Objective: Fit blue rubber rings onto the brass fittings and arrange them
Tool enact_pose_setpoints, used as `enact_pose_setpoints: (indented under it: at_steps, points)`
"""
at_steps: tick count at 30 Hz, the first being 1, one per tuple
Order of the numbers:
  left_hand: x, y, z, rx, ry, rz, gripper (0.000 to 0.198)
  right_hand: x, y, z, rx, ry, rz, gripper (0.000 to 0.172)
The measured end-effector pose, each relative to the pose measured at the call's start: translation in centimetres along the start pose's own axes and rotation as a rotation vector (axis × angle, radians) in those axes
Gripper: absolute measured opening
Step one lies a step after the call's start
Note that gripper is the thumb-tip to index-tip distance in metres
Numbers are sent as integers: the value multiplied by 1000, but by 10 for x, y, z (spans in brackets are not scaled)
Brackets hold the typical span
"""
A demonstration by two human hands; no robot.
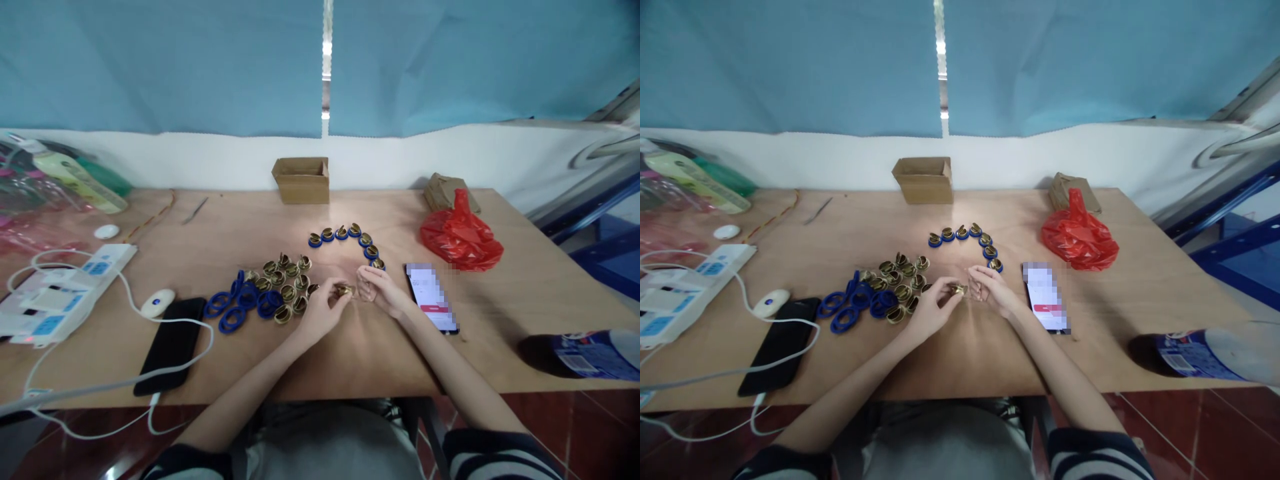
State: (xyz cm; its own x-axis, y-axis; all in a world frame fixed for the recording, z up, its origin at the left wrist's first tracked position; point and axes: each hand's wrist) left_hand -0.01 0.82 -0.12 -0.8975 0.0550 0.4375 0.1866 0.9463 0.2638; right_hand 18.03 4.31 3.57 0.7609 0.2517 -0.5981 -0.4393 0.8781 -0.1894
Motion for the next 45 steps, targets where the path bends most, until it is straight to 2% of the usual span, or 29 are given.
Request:
enact_pose_setpoints:
  at_steps: [4,8,11,23,29,34,38,41,45]
  points:
    - [9,9,1,57,-336,25,29,-2,-1,1,7,27,47,34]
    - [11,8,1,129,-496,96,30,-5,-1,-3,17,-39,70,33]
    - [8,6,2,165,-575,96,31,-3,-1,-7,19,-102,79,32]
    - [8,6,-3,177,-608,50,29,-4,1,-5,-32,-72,-15,30]
    - [7,5,-3,180,-611,41,30,0,1,-5,-12,-60,-1,26]
    - [7,7,-6,210,-550,30,29,1,3,-6,6,-22,-49,29]
    - [6,5,-8,114,-310,-40,26,-1,3,-4,44,21,-81,30]
    - [5,-1,-8,-87,-3,-88,25,-2,1,2,82,31,-99,30]
    - [4,-11,-12,-382,257,21,28,1,-4,19,186,-23,-126,27]
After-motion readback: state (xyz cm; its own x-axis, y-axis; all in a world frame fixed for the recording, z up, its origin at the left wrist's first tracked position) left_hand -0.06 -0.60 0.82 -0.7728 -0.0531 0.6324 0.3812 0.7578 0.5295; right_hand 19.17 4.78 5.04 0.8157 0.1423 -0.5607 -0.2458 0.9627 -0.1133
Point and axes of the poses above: each hand's wrist, its own y-axis towards the middle knuckle, its own x-axis out of the back of the hand, z = x × y, and after that the axes turned 7 degrees about y, right-handed
